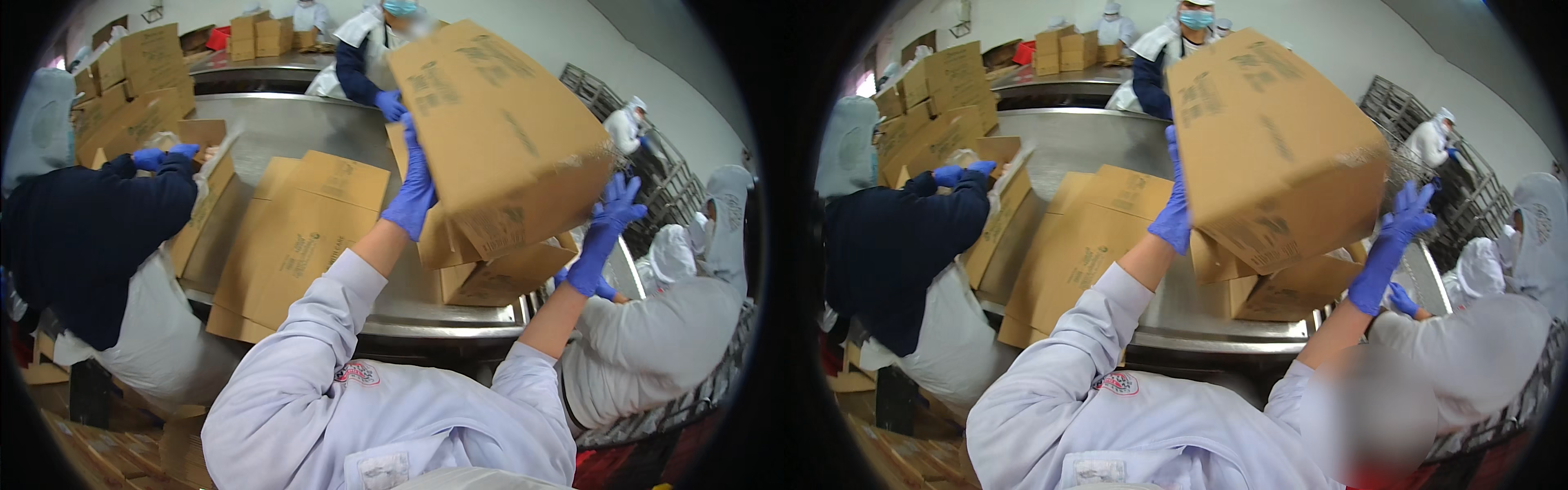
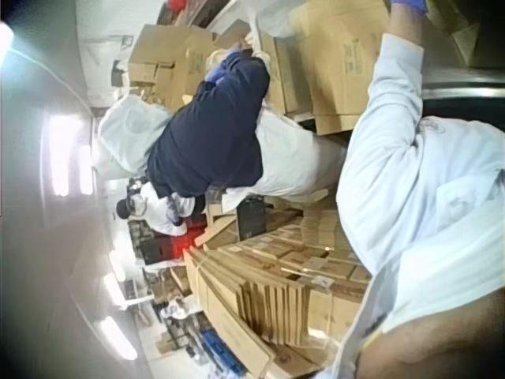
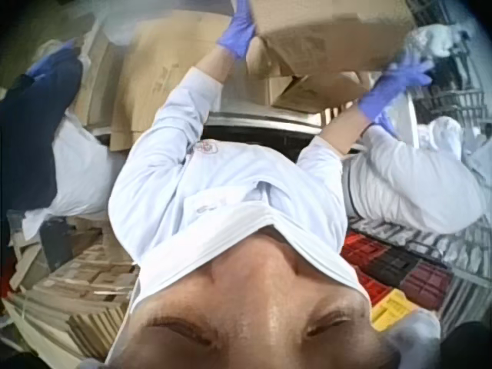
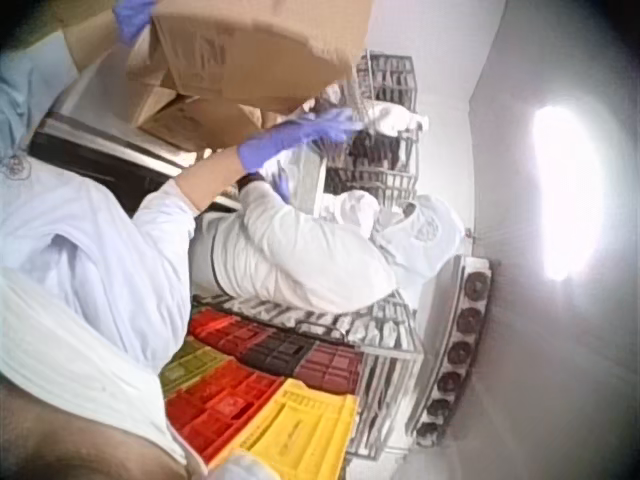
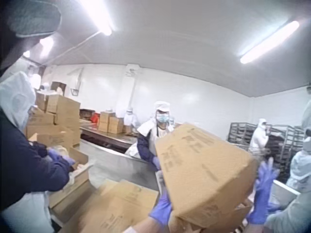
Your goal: The person assembles flat-packed cardboard boxes by folding and tucking the flaps into place. They repeatedly pick up flat boxes, fold them into shape, and stack the assembled boxes on a metal table.
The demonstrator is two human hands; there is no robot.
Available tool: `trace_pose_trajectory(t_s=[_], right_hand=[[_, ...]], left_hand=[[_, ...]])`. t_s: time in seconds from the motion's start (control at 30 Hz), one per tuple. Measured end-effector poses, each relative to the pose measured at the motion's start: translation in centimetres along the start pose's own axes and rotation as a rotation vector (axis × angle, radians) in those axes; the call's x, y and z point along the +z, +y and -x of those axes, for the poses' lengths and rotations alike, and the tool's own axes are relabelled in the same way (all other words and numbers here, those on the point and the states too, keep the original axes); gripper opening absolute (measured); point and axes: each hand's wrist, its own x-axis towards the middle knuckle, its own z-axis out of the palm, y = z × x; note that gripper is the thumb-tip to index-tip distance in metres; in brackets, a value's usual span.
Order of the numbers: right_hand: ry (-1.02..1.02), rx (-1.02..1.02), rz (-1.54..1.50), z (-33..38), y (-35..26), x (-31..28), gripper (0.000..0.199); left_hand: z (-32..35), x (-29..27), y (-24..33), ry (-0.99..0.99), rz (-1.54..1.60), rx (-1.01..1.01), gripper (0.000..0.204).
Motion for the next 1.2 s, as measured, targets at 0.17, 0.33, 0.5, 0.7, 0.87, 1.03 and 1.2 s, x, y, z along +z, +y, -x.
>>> trace_pose_trajectory(t_s=[0.17,0.33,0.5,0.7,0.87,1.03,1.2], right_hand=[[-0.044,-0.109,-0.030,3.2,-9.7,-5.5,0.087],[0.060,-0.782,0.547,14.0,-19.7,-12.6,0.041],[-0.180,-0.295,0.559,14.2,-18.5,-10.5,0.056],[-0.775,-0.492,1.277,4.6,-3.9,1.8,0.057],[-0.846,-0.559,1.353,2.7,2.8,5.1,0.057],[-0.824,-0.646,1.338,4.3,2.1,6.4,0.057],[-0.659,-0.877,1.220,5.3,3.1,6.0,0.060]], left_hand=[[0.2,8.3,-6.9,-0.015,-0.079,-0.007,0.094],[7.4,15.3,-12.0,-0.176,-0.673,0.047,0.093],[11.3,7.0,-13.9,-0.286,-0.735,-0.833,0.076],[12.7,-0.2,-12.3,-0.803,-1.110,-1.466,0.062],[12.6,-1.7,-6.8,-0.640,-1.228,-1.460,0.057],[12.9,-6.8,1.1,0.002,-1.273,-1.040,0.057],[21.4,-10.1,4.3,0.385,-2.775,-0.757,0.084]])
